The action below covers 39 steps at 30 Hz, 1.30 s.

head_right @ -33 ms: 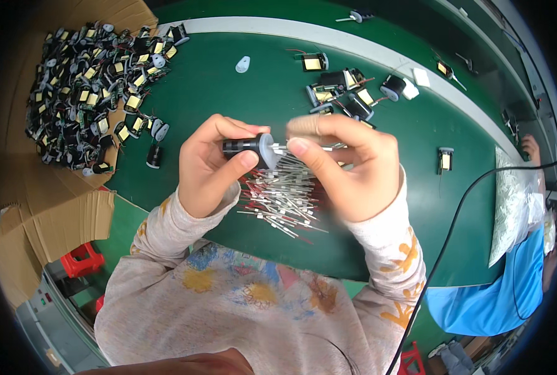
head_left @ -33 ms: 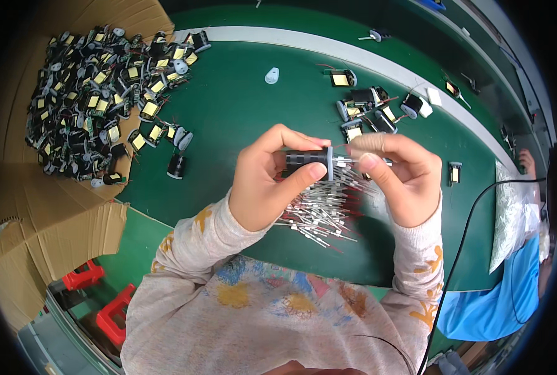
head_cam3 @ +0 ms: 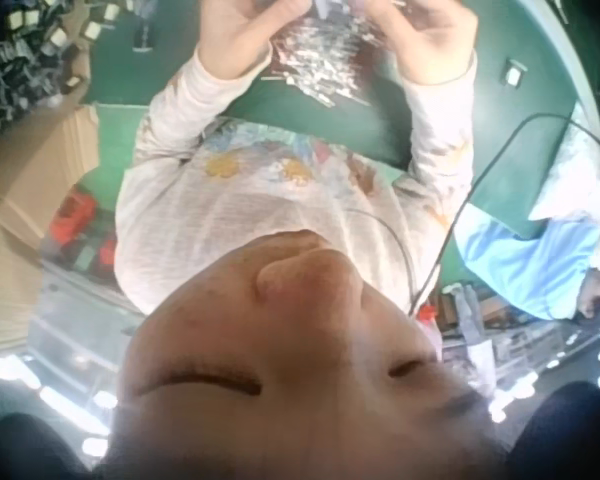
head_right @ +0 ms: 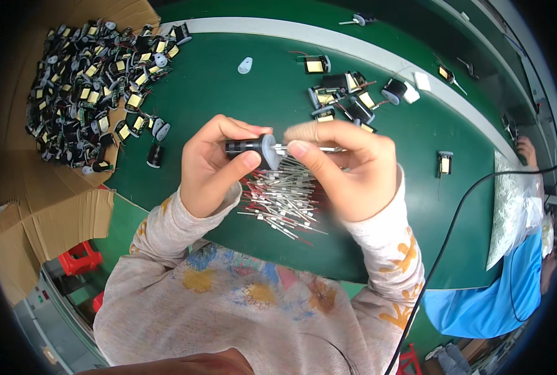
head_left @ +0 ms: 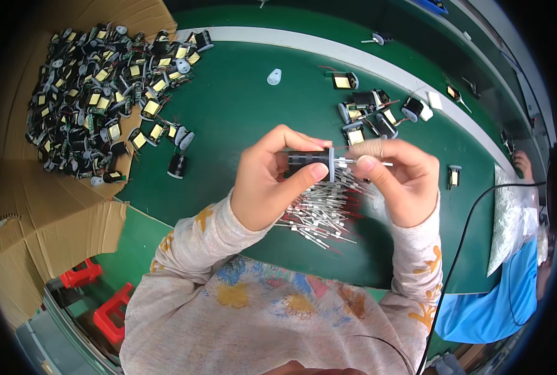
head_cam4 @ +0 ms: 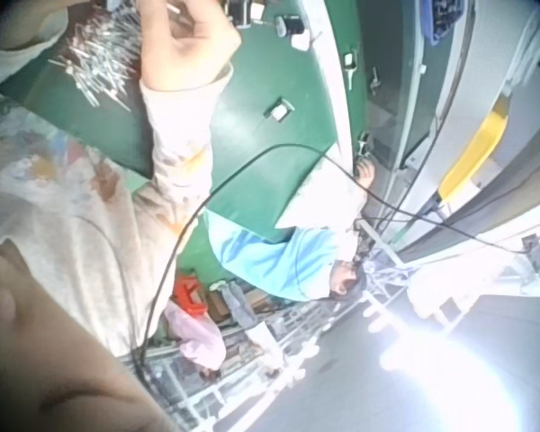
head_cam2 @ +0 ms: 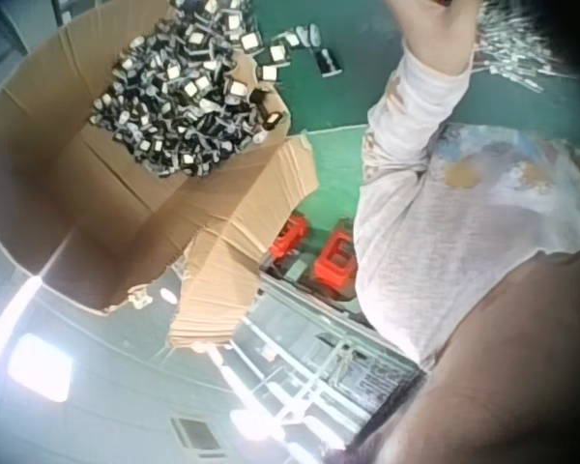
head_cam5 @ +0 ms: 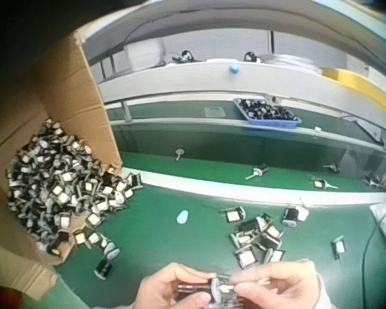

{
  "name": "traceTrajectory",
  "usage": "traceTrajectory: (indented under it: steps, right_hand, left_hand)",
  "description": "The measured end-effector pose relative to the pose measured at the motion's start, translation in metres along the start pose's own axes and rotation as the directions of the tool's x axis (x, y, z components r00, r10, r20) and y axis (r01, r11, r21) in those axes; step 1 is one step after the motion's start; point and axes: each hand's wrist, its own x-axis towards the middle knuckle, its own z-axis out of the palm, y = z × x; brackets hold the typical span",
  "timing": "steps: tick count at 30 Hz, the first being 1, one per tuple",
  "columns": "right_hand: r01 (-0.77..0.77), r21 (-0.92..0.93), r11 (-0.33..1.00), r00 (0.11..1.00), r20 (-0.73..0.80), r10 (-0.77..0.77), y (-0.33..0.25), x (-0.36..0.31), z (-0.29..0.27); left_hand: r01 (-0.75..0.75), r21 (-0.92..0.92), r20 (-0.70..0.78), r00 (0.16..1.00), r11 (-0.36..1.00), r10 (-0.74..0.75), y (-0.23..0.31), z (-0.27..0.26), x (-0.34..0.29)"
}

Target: The person picks up a white plastic housing and inserts several thin wires into it by hand before snapping the assembly onto a black electronic component.

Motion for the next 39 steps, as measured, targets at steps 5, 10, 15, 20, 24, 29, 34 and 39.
traceTrajectory:
  steps: [5,10,15,20,24,29,34,39]
  right_hand:
    - [0.021,0.088,0.996,1.0,0.001,-0.021,0.016,0.012,0.02]
    - [-0.077,0.089,0.993,0.997,0.026,0.075,0.032,0.049,0.02]
    - [-0.16,0.078,0.984,0.984,-0.067,0.165,0.071,0.148,-0.046]
    - [-0.137,0.386,0.912,0.897,-0.343,0.28,0.132,0.251,-0.142]
    - [-0.255,0.431,0.865,0.782,-0.434,0.447,0.131,0.275,-0.177]
    - [-0.122,0.011,0.992,0.862,-0.494,0.112,0.058,0.195,-0.144]
    - [0.074,-0.043,0.996,0.981,-0.175,-0.081,0.042,0.098,-0.067]
    - [0.129,-0.467,0.875,0.975,0.22,-0.027,0.027,0.011,-0.01]
  left_hand:
    - [-0.146,0.0,-0.077,0.986,0.989,0.146,-0.013,-0.011,0.0]
    - [-0.164,0.084,-0.102,0.98,0.983,0.172,-0.022,-0.029,0.011]
    - [-0.148,0.925,-0.011,0.91,0.349,0.415,0.008,-0.096,-0.012]
    - [0.162,0.981,-0.189,0.926,0.11,0.326,0.02,-0.154,-0.055]
    - [0.091,0.982,-0.112,0.986,0.163,0.121,0.033,-0.174,-0.072]
    - [-0.003,0.978,0.018,0.997,0.207,-0.07,0.027,-0.186,-0.063]
    - [-0.144,0.989,0.146,0.985,0.028,-0.096,0.036,-0.181,-0.052]
    - [-0.353,0.871,0.347,0.934,0.343,0.079,0.028,-0.153,-0.025]
